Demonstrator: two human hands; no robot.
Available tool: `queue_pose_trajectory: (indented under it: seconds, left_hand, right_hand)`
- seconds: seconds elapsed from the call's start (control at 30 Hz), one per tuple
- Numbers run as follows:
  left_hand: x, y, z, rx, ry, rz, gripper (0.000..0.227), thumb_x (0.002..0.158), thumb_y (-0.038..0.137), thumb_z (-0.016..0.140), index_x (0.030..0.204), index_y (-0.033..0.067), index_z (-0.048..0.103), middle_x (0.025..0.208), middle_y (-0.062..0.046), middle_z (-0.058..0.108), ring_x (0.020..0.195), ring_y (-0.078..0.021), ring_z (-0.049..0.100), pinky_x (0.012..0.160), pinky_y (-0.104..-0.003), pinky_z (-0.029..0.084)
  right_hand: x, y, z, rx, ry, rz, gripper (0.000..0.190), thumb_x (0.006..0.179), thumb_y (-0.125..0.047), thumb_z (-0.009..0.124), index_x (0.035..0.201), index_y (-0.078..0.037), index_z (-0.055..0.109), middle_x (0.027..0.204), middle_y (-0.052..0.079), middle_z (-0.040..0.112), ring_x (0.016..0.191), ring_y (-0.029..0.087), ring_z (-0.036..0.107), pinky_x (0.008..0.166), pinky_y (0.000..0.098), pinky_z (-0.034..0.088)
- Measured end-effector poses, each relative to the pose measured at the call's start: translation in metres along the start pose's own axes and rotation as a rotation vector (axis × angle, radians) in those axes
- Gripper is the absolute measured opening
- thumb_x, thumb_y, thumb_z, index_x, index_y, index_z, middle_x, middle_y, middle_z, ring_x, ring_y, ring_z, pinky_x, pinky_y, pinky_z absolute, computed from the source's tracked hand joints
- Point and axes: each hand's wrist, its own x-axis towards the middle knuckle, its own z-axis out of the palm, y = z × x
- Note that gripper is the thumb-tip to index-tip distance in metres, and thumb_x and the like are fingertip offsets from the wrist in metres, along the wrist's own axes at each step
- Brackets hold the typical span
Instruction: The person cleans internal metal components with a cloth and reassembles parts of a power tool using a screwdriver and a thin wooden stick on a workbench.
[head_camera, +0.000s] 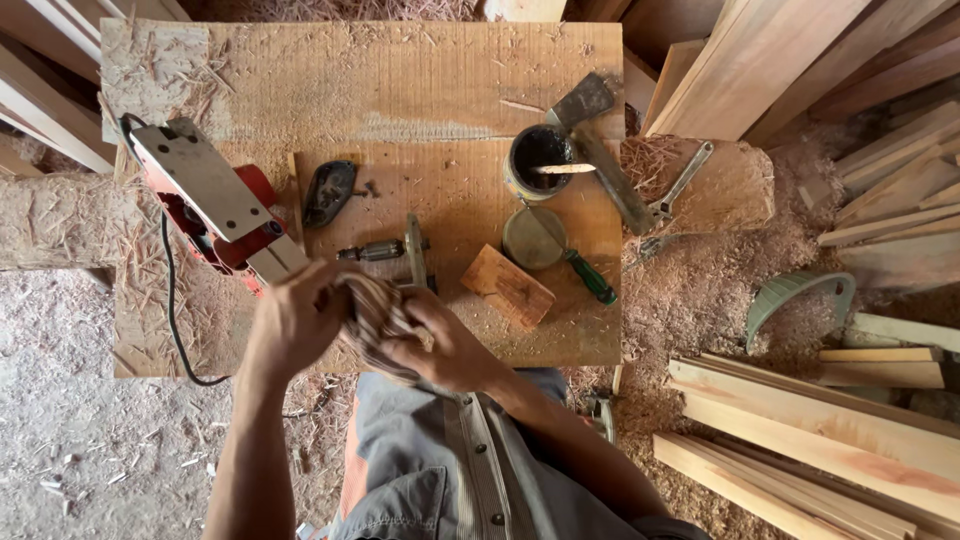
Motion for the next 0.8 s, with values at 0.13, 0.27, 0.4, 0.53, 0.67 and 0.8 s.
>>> queue_pose_trajectory:
  seconds: [0.13,0.27,0.4,0.53,0.67,0.8]
  left_hand:
    - [-0.016,-0.007,0.022,-0.175,-0.135,-0.08,0.018,0.102,0.007,0.058,0.108,0.0039,0.075,0.089,-0.016,0.078,0.056,-0.0162,0.074,0.047,-0.03,0.057]
    - [-0.019,-0.013,0.03,-0.079,-0.078,-0.221,0.016,0.101,0.012,0.062,0.104,0.0018,0.074,0.078,-0.015,0.077,0.05,-0.0163,0.071,0.044,-0.031,0.053]
    - [-0.003,-0.032,0.017,-0.205,0.173,-0.634,0.016,0.102,0.019,0.058,0.106,0.0033,0.062,0.074,-0.012,0.07,0.046,-0.0152,0.066,0.035,-0.031,0.049]
    - [0.016,-0.049,-0.001,0.059,0.541,-0.32,0.02,0.114,0.024,0.061,0.109,0.0046,0.062,0.085,-0.01,0.07,0.058,-0.0116,0.061,0.047,-0.024,0.053]
    - [0.025,-0.048,0.007,0.193,0.313,-0.495,0.027,0.112,0.031,0.059,0.106,0.0044,0.061,0.074,-0.006,0.067,0.047,-0.0096,0.057,0.037,-0.028,0.047]
    - [0.035,-0.036,0.043,0.176,0.088,-0.386,0.032,0.104,0.03,0.061,0.112,-0.0014,0.061,0.082,-0.012,0.067,0.056,-0.0146,0.06,0.044,-0.033,0.052]
  right_hand:
    - [-0.004,0.002,0.003,0.163,0.062,0.196,0.049,0.101,-0.011,0.066,0.14,-0.003,0.037,0.115,0.013,0.064,0.096,0.023,0.071,0.086,0.0438,0.067]
    - [0.0,0.011,0.004,0.055,0.113,0.31,0.053,0.098,-0.01,0.064,0.144,-0.001,0.039,0.118,0.017,0.067,0.099,0.025,0.072,0.086,0.0432,0.066]
    - [0.008,0.016,0.009,-0.254,0.176,0.095,0.039,0.107,-0.013,0.06,0.14,0.003,0.047,0.12,0.021,0.068,0.102,0.029,0.073,0.087,0.0419,0.064]
    - [0.014,0.015,0.015,-0.158,0.188,0.323,0.044,0.105,-0.017,0.056,0.142,0.002,0.045,0.117,0.018,0.063,0.088,0.028,0.074,0.068,0.0393,0.066]
    - [0.016,0.016,0.018,-0.266,0.069,0.382,0.043,0.107,-0.019,0.053,0.144,0.002,0.047,0.1,0.018,0.07,0.076,0.024,0.077,0.068,0.036,0.067]
    - [0.015,0.014,0.015,-0.37,0.023,0.182,0.034,0.106,-0.019,0.057,0.131,0.004,0.061,0.11,0.02,0.074,0.088,0.026,0.077,0.077,0.0363,0.068]
